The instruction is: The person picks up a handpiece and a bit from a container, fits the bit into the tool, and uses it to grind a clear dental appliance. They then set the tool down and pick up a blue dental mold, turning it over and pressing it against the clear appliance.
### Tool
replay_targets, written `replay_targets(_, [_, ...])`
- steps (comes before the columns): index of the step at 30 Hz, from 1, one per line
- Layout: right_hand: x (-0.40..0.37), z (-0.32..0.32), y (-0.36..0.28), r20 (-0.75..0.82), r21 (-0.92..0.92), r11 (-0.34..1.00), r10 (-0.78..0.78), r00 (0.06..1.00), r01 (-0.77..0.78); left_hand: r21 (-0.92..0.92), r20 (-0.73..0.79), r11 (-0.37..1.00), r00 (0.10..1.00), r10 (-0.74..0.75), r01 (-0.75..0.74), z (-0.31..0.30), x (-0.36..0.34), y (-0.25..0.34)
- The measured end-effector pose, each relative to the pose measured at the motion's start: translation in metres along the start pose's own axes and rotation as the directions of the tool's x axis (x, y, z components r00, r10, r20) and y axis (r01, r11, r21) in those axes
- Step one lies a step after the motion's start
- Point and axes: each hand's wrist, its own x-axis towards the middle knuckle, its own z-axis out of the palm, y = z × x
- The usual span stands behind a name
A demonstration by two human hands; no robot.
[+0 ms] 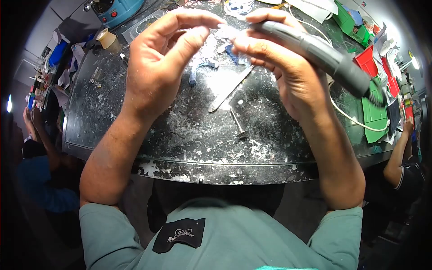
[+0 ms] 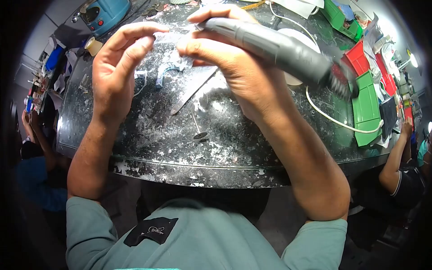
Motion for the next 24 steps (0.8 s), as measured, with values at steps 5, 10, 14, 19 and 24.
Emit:
replay_targets(5, [0.003, -0.003, 0.007, -0.082, -0.028, 0.981, -0.192, 0.978, 0.190, -0.232, -0.023, 0.950, 0.975, -0.222, 0.210, -0.003, 0.000, -0.002])
replay_targets(10, [0.008, -0.004, 0.014, 0.070, -0.608, 0.539, -0.694, 0.716, 0.582, -0.318, 0.024, 0.902, 0.953, -0.301, 0.293, 0.000, -0.001, 0.004])
replay_targets(14, [0.015, -0.011, 0.013, 0.259, -0.561, 0.313, -0.813, 0.522, 0.766, -0.314, 0.038, 0.901, 0.952, -0.302, 0.299, 0.003, 0.000, 0.009])
replay_targets(19, [0.008, -0.007, 0.013, 0.252, -0.466, 0.464, -0.746, 0.616, 0.753, -0.197, 0.024, 0.937, 0.957, -0.289, 0.288, -0.001, -0.002, 0.010])
replay_targets(24, [0.002, 0.000, 0.001, 0.251, -0.532, 0.513, -0.664, 0.704, 0.673, -0.192, 0.128, 0.903, 0.922, -0.364, 0.384, -0.005, 0.001, 0.003])
